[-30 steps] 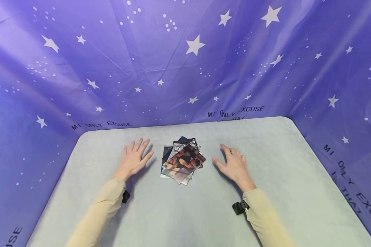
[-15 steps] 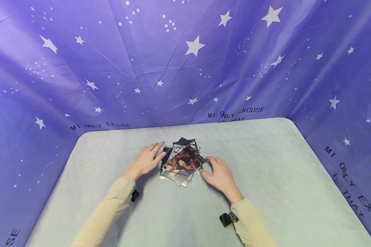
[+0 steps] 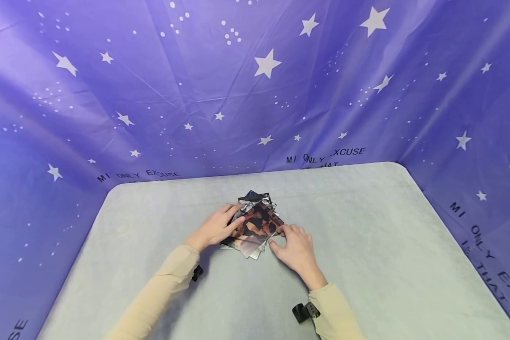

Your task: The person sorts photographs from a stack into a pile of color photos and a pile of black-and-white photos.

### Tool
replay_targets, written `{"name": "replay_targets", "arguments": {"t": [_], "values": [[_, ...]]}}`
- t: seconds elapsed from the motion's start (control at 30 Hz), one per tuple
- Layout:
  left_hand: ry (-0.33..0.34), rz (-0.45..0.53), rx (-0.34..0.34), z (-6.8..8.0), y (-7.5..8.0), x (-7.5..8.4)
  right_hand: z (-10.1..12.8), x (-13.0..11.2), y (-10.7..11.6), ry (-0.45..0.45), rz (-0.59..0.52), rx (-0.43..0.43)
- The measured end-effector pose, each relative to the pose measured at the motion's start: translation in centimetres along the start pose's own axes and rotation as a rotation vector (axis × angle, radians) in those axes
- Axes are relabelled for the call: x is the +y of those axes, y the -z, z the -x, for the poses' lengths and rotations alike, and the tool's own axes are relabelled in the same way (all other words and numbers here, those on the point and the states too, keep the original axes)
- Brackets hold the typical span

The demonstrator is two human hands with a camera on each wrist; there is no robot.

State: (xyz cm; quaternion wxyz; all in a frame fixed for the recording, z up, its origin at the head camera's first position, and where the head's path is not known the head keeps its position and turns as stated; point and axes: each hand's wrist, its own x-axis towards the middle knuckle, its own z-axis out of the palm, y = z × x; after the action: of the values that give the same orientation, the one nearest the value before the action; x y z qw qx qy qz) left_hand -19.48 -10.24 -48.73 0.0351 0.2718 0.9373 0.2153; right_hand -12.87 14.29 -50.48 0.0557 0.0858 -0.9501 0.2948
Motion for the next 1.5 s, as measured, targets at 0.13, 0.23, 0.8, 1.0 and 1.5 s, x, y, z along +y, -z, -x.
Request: {"name": "replay_targets", "arguments": {"t": [0.13, 0.23, 0.8, 1.0, 1.5], "values": [[-0.002, 0.005, -0.011, -0.4, -0.4, 0.2, -0.2, -0.2, -0.2, -0.011, 0.004, -0.004], [-0.004, 0.033, -0.006, -0.7, -0.5, 0.3, -0.4, -0.3, -0.3, -0.013, -0.009, 0.004], [0.149, 0.493, 0.011, 0.0, 0.1, 0.5, -1.8, -0.6, -0.8, -0.026, -0.036, -0.077], [0.177, 0.642, 0.056, 0.3, -0.4, 0.3, -1.8, -0.7, -1.0, -0.039, -0.069, -0.066], [0.262, 1.019, 0.207, 0.8, -2.2, 0.6, -2.5, -0.1, -1.3, -0.021, -0.441, -0.023]]}}
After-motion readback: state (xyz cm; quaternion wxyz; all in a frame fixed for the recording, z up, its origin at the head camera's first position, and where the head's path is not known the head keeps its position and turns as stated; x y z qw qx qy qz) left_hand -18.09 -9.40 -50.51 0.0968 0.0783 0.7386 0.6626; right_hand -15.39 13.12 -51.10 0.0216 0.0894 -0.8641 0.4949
